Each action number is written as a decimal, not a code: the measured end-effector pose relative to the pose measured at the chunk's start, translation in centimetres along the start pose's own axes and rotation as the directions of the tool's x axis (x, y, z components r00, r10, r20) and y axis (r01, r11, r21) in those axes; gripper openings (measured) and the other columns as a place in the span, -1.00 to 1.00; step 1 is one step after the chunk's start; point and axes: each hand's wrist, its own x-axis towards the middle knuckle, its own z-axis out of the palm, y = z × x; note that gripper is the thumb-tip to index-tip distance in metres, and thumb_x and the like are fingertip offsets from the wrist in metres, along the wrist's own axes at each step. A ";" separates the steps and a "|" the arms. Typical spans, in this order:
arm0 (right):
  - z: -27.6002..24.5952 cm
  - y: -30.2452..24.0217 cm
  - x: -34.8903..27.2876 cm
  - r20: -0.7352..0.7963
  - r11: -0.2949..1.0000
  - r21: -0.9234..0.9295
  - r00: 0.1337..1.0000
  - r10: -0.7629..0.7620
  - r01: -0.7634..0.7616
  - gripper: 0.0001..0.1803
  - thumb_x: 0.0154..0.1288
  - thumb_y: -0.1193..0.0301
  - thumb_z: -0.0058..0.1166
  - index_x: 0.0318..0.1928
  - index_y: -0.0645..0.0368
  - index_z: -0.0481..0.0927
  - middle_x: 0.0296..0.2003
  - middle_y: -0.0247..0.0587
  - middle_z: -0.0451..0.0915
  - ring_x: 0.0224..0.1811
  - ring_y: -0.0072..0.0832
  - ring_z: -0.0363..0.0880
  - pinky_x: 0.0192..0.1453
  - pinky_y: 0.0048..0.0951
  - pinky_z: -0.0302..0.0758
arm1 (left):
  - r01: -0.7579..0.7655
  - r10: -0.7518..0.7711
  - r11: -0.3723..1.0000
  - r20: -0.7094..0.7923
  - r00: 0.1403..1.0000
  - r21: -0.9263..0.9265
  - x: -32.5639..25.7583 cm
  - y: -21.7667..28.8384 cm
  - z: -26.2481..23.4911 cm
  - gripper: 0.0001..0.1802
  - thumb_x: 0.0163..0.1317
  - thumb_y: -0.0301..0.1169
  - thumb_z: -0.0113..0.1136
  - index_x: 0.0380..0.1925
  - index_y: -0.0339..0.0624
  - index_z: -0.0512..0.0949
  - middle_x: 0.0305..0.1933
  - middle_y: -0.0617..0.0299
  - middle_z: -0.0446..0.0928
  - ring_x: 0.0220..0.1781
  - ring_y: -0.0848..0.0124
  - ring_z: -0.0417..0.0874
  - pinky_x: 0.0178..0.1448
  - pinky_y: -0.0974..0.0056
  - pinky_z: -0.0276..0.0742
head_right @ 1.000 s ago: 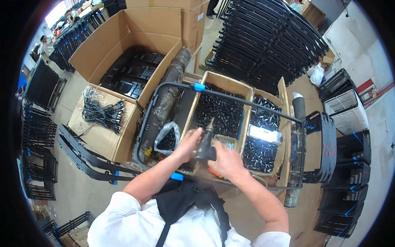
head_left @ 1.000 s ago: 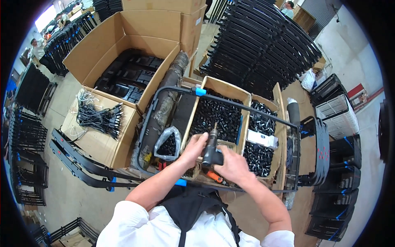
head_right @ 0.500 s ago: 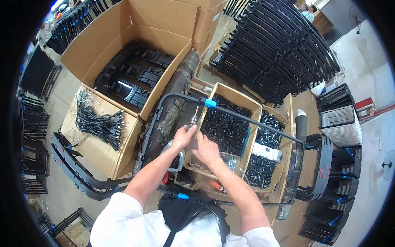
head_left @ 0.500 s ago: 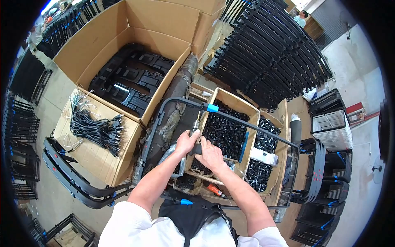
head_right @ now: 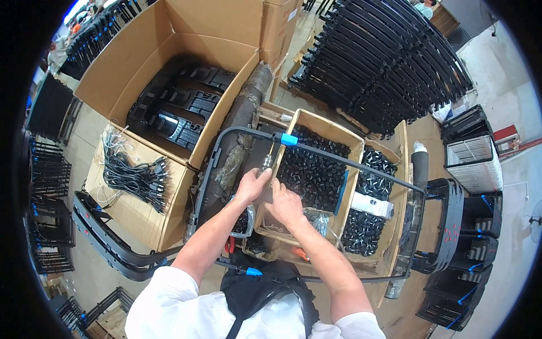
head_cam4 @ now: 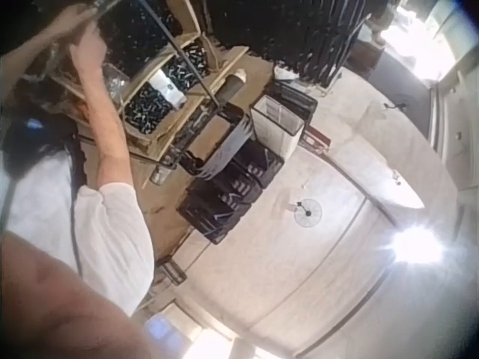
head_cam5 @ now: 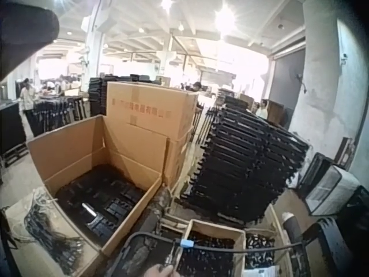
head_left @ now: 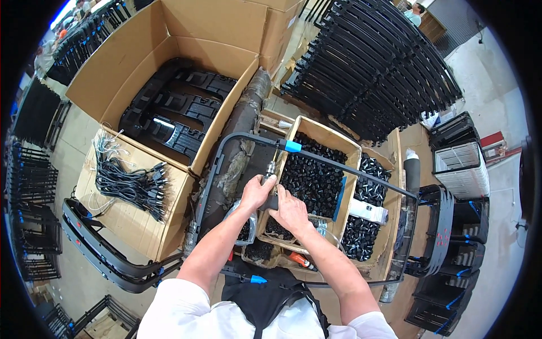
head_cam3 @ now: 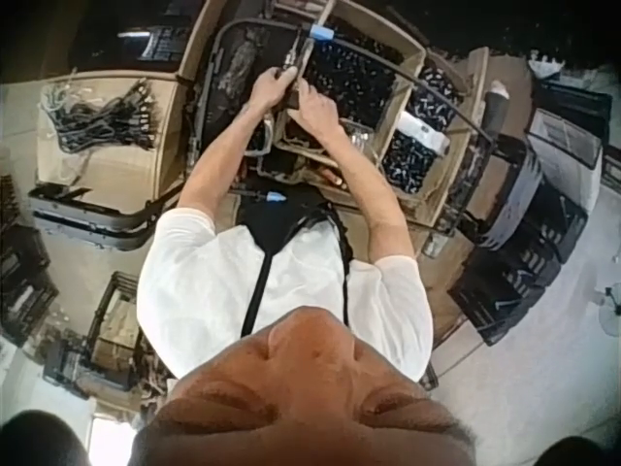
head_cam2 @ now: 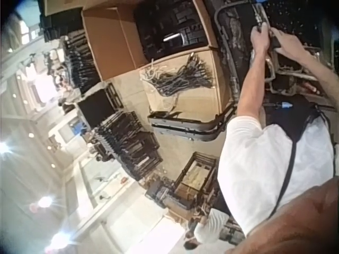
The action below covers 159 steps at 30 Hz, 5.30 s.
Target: Assemble parts of a piece of sports equipment using a pneumatic screwdriver and screws on a factory floor.
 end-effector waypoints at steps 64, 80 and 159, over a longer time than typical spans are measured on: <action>1.5 0.3 -0.7 -0.142 0.997 0.077 0.990 -0.014 0.025 -0.57 0.13 0.55 0.23 0.06 0.25 0.53 0.15 0.19 0.51 0.09 0.11 0.69 0.16 0.08 0.57 | 0.062 -0.048 0.993 -0.135 0.990 0.105 0.5 -0.9 2.5 -0.06 0.34 0.33 0.25 0.25 -0.41 0.53 0.16 -0.36 0.69 0.28 -0.16 0.72 0.38 -0.05 0.56; 0.4 0.3 -1.4 -0.153 0.999 0.020 0.987 -0.043 0.047 -0.45 0.11 0.45 0.34 0.15 0.17 0.53 0.14 0.16 0.55 0.06 0.08 0.69 0.14 0.05 0.62 | 0.033 -0.003 0.985 -0.176 0.984 0.168 -0.8 -0.3 2.5 -0.19 0.31 0.19 0.37 0.06 -0.49 0.62 0.03 -0.32 0.73 0.13 -0.09 0.79 0.25 -0.02 0.64; 0.4 6.0 -1.0 -0.158 0.973 0.219 0.987 -0.040 0.074 -0.39 0.17 0.41 0.41 0.24 0.24 0.55 0.29 0.03 0.50 0.24 0.04 0.64 0.26 -0.01 0.65 | -0.046 0.094 0.874 -0.077 0.993 0.484 0.4 4.6 5.2 -0.31 0.30 0.12 0.40 0.04 -0.34 0.52 0.06 -0.24 0.67 0.13 -0.21 0.74 0.22 -0.17 0.64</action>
